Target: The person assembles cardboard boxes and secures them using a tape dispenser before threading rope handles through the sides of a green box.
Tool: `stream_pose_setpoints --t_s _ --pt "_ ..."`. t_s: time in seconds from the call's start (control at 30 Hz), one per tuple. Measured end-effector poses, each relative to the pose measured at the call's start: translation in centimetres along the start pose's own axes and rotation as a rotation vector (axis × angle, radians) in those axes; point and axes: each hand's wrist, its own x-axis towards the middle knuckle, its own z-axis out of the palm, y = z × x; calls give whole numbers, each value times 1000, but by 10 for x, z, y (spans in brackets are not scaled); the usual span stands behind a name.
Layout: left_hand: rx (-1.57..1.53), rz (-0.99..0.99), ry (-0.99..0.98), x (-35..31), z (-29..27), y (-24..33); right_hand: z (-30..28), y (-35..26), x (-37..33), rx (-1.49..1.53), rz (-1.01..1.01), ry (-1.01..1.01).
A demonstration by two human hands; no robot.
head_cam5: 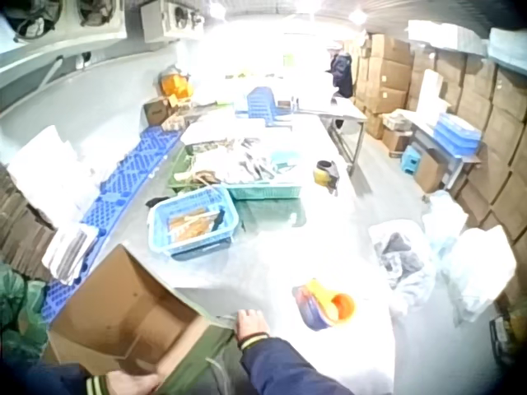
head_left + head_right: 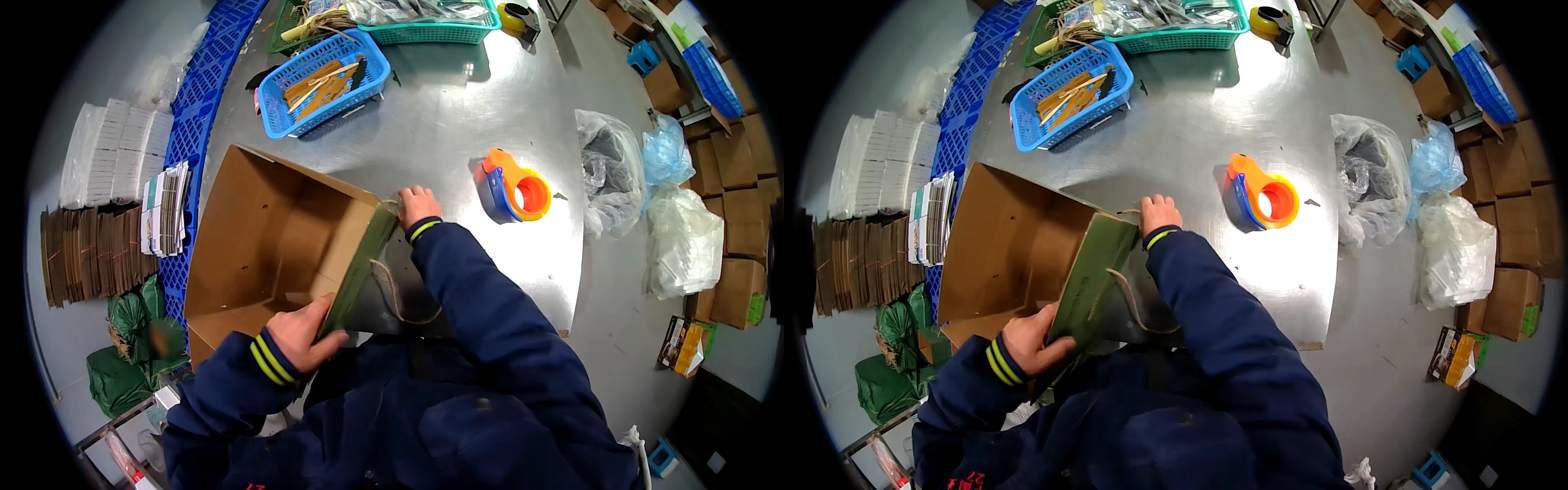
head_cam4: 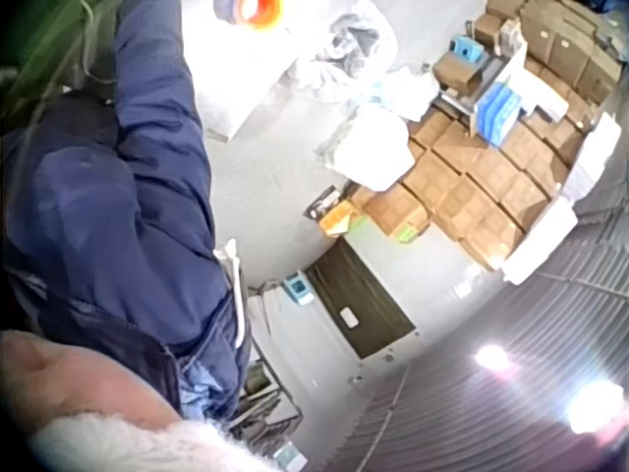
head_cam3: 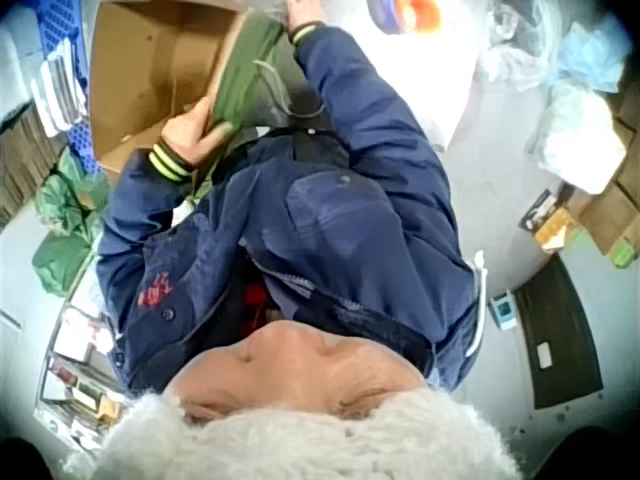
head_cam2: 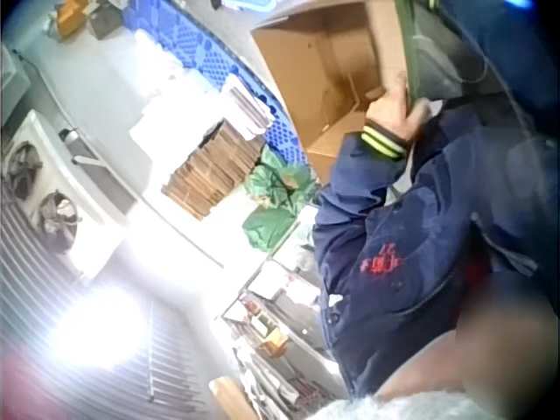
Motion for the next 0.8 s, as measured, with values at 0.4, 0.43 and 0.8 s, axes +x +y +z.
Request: stream_pose_setpoints --t_s 0.4,0.43,0.8 --pt "-68 24 297 19 7 -29 -9 12 -18 -123 -199 -143" --pt "-67 19 303 21 7 -27 -5 16 -15 -153 -183 -244" --pt "-693 -158 41 35 -13 -65 -16 14 -35 12 12 -326"
